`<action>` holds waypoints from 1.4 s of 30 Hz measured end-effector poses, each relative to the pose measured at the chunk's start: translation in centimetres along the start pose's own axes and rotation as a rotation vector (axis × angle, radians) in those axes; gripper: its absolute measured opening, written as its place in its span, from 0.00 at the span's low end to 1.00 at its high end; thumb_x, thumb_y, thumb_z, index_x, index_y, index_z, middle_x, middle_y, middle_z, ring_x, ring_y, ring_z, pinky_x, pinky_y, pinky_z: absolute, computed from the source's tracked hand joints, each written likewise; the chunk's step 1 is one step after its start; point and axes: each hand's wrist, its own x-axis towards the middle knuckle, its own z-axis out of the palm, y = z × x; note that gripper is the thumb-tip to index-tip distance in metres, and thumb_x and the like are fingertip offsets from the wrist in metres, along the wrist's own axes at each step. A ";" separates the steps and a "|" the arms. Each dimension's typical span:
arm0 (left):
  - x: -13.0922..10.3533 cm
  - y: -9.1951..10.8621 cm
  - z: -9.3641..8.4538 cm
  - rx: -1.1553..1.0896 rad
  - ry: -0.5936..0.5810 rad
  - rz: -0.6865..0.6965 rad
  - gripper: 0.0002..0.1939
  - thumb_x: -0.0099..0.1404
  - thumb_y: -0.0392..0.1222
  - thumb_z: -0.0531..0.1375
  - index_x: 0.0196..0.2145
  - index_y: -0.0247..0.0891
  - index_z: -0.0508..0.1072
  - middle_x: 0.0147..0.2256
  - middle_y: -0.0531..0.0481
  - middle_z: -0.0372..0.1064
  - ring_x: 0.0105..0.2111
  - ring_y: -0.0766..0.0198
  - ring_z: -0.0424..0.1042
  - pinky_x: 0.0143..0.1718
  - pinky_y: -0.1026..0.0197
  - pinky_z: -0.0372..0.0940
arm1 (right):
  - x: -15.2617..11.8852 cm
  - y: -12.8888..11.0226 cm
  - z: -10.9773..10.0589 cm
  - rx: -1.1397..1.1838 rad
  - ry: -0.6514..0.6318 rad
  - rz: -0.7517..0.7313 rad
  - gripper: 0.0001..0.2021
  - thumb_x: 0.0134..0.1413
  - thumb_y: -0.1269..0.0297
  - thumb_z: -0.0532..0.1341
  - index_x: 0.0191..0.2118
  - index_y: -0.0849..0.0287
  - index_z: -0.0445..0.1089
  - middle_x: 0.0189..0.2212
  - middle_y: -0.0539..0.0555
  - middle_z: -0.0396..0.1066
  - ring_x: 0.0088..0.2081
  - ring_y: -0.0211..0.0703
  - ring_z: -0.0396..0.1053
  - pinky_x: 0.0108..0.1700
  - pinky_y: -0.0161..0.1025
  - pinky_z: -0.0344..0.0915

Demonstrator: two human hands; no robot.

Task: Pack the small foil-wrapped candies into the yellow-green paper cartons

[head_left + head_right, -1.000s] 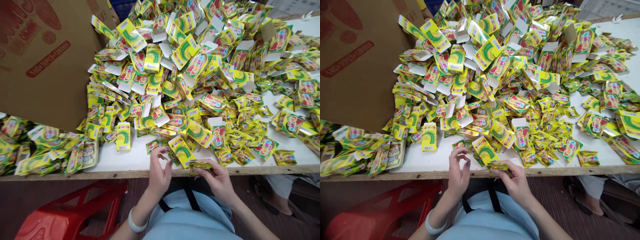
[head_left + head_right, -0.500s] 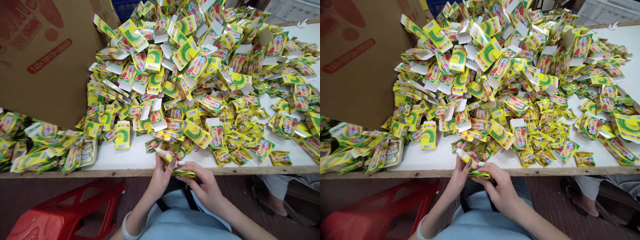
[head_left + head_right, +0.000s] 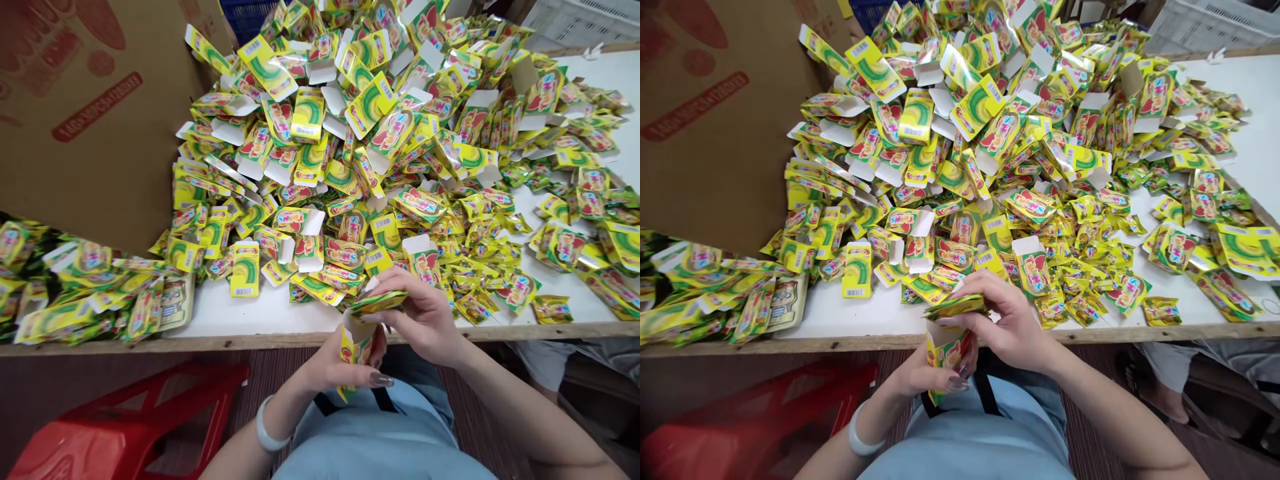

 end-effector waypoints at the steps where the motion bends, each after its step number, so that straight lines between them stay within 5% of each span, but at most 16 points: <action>1: 0.0 0.1 -0.1 -0.008 -0.029 0.001 0.27 0.46 0.62 0.71 0.24 0.38 0.65 0.22 0.54 0.59 0.21 0.70 0.56 0.19 0.65 0.51 | 0.2 -0.1 -0.1 -0.050 -0.083 -0.019 0.07 0.60 0.69 0.64 0.43 0.53 0.73 0.39 0.52 0.74 0.43 0.42 0.72 0.45 0.40 0.72; 8: 0.3 0.3 -1.2 0.100 -0.112 -0.133 0.25 0.45 0.54 0.73 0.30 0.38 0.65 0.25 0.56 0.61 0.23 0.70 0.57 0.22 0.67 0.52 | 0.6 -2.9 -2.0 -0.424 -0.527 0.064 0.10 0.63 0.72 0.58 0.43 0.54 0.76 0.37 0.53 0.71 0.35 0.40 0.72 0.36 0.35 0.70; 13: 1.1 1.2 -1.5 0.039 -0.278 -0.199 0.24 0.45 0.56 0.72 0.27 0.39 0.67 0.21 0.57 0.58 0.21 0.70 0.55 0.20 0.66 0.51 | 0.7 -3.4 -3.4 -0.362 -0.543 0.082 0.11 0.64 0.69 0.59 0.49 0.52 0.72 0.40 0.52 0.74 0.39 0.40 0.74 0.39 0.34 0.71; 16: 1.2 1.3 -1.6 0.013 -0.314 -0.234 0.22 0.45 0.55 0.72 0.29 0.38 0.70 0.22 0.56 0.60 0.21 0.69 0.56 0.20 0.65 0.51 | 0.0 -2.7 -3.7 -0.346 -0.503 0.050 0.09 0.66 0.69 0.57 0.41 0.54 0.74 0.36 0.52 0.74 0.36 0.39 0.73 0.36 0.34 0.70; 18: 1.2 1.1 -1.6 0.029 -0.352 -0.246 0.21 0.45 0.54 0.72 0.27 0.38 0.70 0.22 0.56 0.60 0.21 0.69 0.56 0.19 0.65 0.51 | -0.7 -2.3 -3.6 -0.331 -0.595 0.047 0.12 0.67 0.70 0.54 0.38 0.56 0.76 0.34 0.53 0.74 0.35 0.39 0.73 0.36 0.33 0.69; 22: 1.2 0.4 -0.5 -0.005 -0.368 -0.262 0.24 0.46 0.58 0.72 0.24 0.40 0.66 0.21 0.57 0.59 0.19 0.69 0.56 0.18 0.64 0.52 | -2.3 -2.1 -3.1 -0.190 -0.750 0.161 0.12 0.68 0.67 0.55 0.50 0.55 0.75 0.42 0.56 0.76 0.43 0.41 0.75 0.45 0.37 0.71; 24: 1.2 0.2 0.4 0.015 -0.266 -0.203 0.24 0.48 0.60 0.71 0.29 0.40 0.69 0.24 0.55 0.64 0.22 0.67 0.60 0.22 0.64 0.58 | -3.5 -2.1 -3.0 -0.161 -0.645 0.185 0.12 0.68 0.66 0.57 0.52 0.54 0.74 0.44 0.56 0.76 0.45 0.42 0.74 0.48 0.38 0.71; 27: 1.4 -0.2 1.2 0.161 -0.130 -0.008 0.31 0.54 0.64 0.67 0.48 0.40 0.72 0.43 0.44 0.74 0.39 0.56 0.74 0.41 0.56 0.71 | -5.7 -2.0 -4.9 -0.296 -0.302 0.151 0.10 0.66 0.68 0.58 0.45 0.51 0.76 0.39 0.53 0.75 0.42 0.42 0.75 0.43 0.38 0.73; 30: 1.7 -1.0 0.2 0.591 0.087 0.214 0.36 0.59 0.59 0.66 0.60 0.42 0.65 0.57 0.38 0.68 0.54 0.49 0.70 0.55 0.49 0.66 | -7.6 -2.2 -10.5 -0.666 0.197 0.117 0.05 0.63 0.65 0.61 0.39 0.49 0.75 0.37 0.52 0.73 0.41 0.46 0.74 0.42 0.44 0.73; 32: 2.0 -1.7 -1.3 0.990 0.283 0.357 0.26 0.63 0.52 0.65 0.57 0.42 0.69 0.52 0.40 0.72 0.51 0.49 0.72 0.51 0.50 0.68 | -8.3 -2.8 -15.3 -1.026 0.521 0.138 0.05 0.62 0.59 0.61 0.39 0.51 0.74 0.38 0.56 0.73 0.42 0.53 0.74 0.41 0.50 0.72; 35: 2.4 -2.8 -3.8 1.420 0.476 0.590 0.12 0.69 0.44 0.59 0.49 0.40 0.73 0.44 0.43 0.75 0.45 0.52 0.75 0.48 0.52 0.68 | -8.0 -4.5 -20.9 -1.482 0.815 0.093 0.22 0.55 0.52 0.66 0.54 0.53 0.70 0.49 0.64 0.71 0.43 0.59 0.74 0.34 0.53 0.71; 38: 2.8 -3.5 -6.1 1.624 0.447 0.778 0.12 0.72 0.41 0.54 0.50 0.39 0.72 0.46 0.43 0.75 0.46 0.53 0.74 0.52 0.52 0.64 | -6.4 -6.7 -23.0 -1.301 1.043 -0.050 0.36 0.53 0.54 0.68 0.65 0.43 0.55 0.58 0.59 0.63 0.41 0.51 0.75 0.31 0.46 0.72; 42: 3.9 -4.1 -8.5 1.724 0.354 0.938 0.14 0.73 0.42 0.51 0.50 0.37 0.70 0.48 0.41 0.74 0.48 0.51 0.73 0.52 0.52 0.63 | -3.0 -7.4 -23.5 -0.586 1.212 -0.272 0.24 0.55 0.57 0.66 0.55 0.44 0.59 0.46 0.50 0.70 0.28 0.36 0.73 0.20 0.31 0.60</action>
